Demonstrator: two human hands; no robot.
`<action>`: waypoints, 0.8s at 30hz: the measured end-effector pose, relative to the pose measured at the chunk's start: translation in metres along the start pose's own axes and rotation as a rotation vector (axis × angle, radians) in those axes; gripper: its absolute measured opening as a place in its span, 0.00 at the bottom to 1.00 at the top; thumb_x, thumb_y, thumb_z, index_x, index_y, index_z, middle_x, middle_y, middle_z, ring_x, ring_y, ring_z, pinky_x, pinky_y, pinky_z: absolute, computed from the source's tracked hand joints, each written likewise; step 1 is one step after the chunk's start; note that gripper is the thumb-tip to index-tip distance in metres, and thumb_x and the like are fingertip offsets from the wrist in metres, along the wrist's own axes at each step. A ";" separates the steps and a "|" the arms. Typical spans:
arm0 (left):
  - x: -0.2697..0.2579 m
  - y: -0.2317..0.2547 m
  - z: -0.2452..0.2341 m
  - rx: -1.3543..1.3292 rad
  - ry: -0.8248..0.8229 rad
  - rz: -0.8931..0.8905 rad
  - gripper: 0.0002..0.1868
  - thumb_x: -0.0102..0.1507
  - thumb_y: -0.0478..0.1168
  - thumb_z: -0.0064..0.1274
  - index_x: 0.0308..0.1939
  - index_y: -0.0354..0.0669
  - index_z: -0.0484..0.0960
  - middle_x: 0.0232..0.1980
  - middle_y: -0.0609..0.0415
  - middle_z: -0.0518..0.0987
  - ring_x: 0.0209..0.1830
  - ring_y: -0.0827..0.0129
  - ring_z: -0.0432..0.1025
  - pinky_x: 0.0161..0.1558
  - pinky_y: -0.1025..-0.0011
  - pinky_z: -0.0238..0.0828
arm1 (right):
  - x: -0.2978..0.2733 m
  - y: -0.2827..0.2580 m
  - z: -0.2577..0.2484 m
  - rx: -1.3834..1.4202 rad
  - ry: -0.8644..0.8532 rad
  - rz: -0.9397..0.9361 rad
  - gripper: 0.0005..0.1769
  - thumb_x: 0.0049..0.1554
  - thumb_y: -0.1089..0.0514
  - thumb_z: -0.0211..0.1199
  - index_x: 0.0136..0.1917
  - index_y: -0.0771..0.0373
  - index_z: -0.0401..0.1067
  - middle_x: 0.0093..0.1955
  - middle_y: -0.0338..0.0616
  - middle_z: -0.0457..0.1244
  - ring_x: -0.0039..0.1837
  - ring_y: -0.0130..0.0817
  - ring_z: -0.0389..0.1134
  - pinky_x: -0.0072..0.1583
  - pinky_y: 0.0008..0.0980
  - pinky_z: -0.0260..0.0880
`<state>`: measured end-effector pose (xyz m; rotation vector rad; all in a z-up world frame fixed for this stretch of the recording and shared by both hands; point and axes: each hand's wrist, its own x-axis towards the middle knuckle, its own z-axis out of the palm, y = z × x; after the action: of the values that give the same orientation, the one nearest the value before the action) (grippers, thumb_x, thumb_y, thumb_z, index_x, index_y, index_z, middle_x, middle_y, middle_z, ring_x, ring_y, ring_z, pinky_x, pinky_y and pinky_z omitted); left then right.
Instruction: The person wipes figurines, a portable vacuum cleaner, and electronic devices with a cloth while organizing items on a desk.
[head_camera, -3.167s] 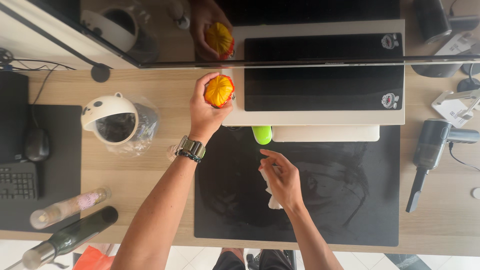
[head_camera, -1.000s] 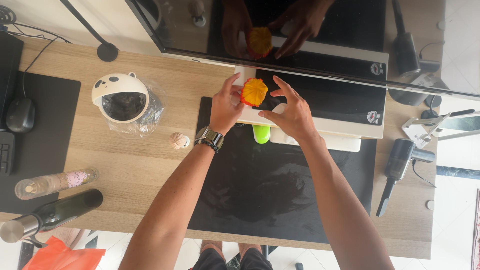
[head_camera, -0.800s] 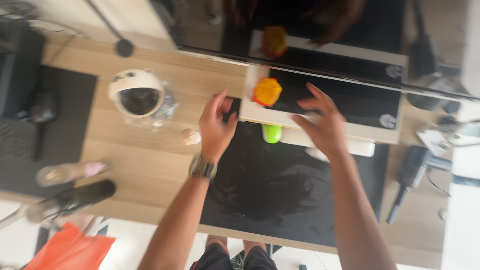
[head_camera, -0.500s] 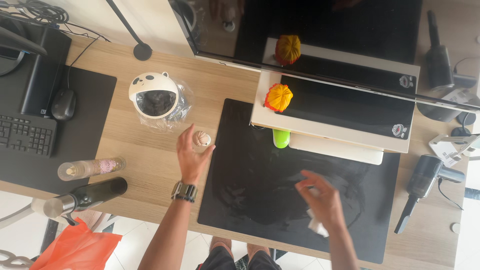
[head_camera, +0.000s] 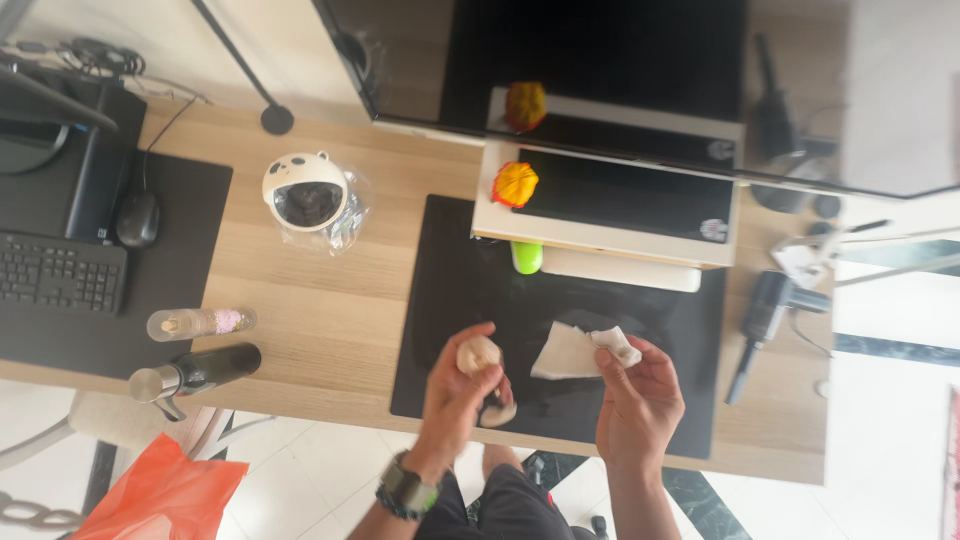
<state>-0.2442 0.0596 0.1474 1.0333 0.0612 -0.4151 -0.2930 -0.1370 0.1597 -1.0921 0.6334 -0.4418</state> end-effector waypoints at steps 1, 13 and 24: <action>-0.011 0.006 0.017 -0.093 -0.011 -0.081 0.30 0.65 0.35 0.56 0.70 0.35 0.65 0.46 0.50 0.77 0.33 0.70 0.74 0.35 0.72 0.74 | -0.008 -0.011 0.002 -0.051 0.051 -0.129 0.18 0.57 0.78 0.64 0.60 0.73 0.71 0.55 0.52 0.68 0.60 0.38 0.71 0.63 0.35 0.73; -0.064 0.044 0.092 -0.436 0.039 -0.535 0.32 0.71 0.65 0.32 0.53 0.41 0.77 0.35 0.54 0.78 0.25 0.69 0.73 0.18 0.68 0.66 | -0.062 -0.141 0.033 -0.814 -0.843 -1.039 0.13 0.49 0.65 0.70 0.50 0.65 0.77 0.49 0.47 0.73 0.61 0.47 0.74 0.68 0.50 0.68; -0.078 0.089 0.118 0.143 -0.292 -0.048 0.43 0.56 0.33 0.52 0.74 0.38 0.53 0.49 0.54 0.73 0.38 0.72 0.73 0.34 0.74 0.72 | -0.073 -0.145 0.019 -0.603 -0.715 -0.746 0.10 0.59 0.68 0.56 0.52 0.71 0.75 0.56 0.54 0.72 0.64 0.48 0.74 0.69 0.46 0.72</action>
<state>-0.3009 0.0235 0.3002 1.1030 -0.2080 -0.6170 -0.3383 -0.1379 0.3166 -1.9401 -0.3365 -0.4554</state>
